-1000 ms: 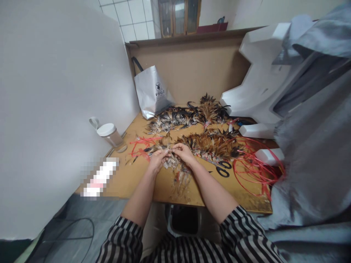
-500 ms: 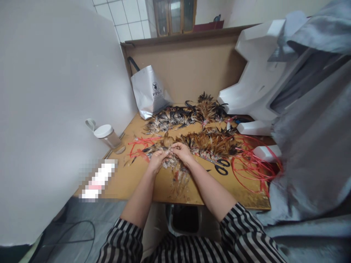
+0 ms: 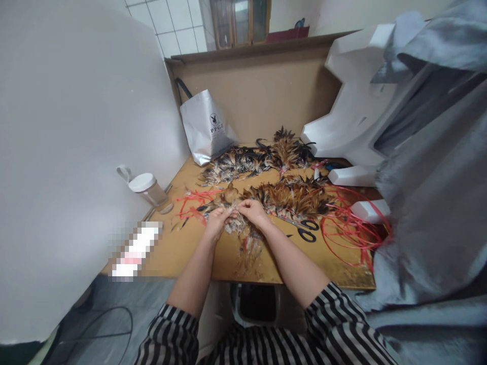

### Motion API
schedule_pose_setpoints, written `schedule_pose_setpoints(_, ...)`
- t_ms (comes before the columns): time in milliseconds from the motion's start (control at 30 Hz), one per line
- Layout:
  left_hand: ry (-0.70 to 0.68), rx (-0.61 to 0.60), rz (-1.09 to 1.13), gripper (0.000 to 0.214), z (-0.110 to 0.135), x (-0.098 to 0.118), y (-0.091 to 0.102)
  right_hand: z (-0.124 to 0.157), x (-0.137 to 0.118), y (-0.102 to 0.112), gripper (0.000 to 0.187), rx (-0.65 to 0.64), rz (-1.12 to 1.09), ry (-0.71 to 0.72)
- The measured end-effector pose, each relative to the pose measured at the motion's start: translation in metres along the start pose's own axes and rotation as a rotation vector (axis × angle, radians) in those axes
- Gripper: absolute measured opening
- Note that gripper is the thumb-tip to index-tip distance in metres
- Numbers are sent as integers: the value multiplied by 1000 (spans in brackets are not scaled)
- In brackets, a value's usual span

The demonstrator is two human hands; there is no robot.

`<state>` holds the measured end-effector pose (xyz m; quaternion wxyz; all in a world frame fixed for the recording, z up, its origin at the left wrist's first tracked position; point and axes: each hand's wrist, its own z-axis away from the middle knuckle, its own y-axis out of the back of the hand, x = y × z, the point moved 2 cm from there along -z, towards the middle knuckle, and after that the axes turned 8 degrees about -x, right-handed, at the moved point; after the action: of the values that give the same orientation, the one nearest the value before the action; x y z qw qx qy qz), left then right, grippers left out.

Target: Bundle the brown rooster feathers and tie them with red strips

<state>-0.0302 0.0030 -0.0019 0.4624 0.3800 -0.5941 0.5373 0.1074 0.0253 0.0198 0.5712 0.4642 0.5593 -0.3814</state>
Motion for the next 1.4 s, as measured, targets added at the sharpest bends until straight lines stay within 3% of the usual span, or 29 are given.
schedule_pose_setpoints(167, -12, 16, 25, 31, -1, 0, 2, 0, 1, 1, 23, 58, -129, -32)
schedule_pose_setpoints(400, -2, 35, 12, 31, -1, 1, 1, -1, 2, -1, 28, 25, -297, -4)
schedule_pose_setpoints(833, -35, -16, -117, 23, -1, -2, 0, -1, 2, -9, 19, 98, -114, 132)
schedule_pose_setpoints(1000, -54, 17, -67, 23, -2, -1, 3, -2, -1, 5, 21, 56, 15, 74)
schedule_pose_setpoints(1200, -79, 109, 106, 25, -2, 4, 8, 0, 3, 32, 21, -113, 400, 11)
schedule_pose_setpoints(1400, -69, 109, 133, 26, -1, 7, 6, 3, 9, 24, 21, -136, 527, -7)
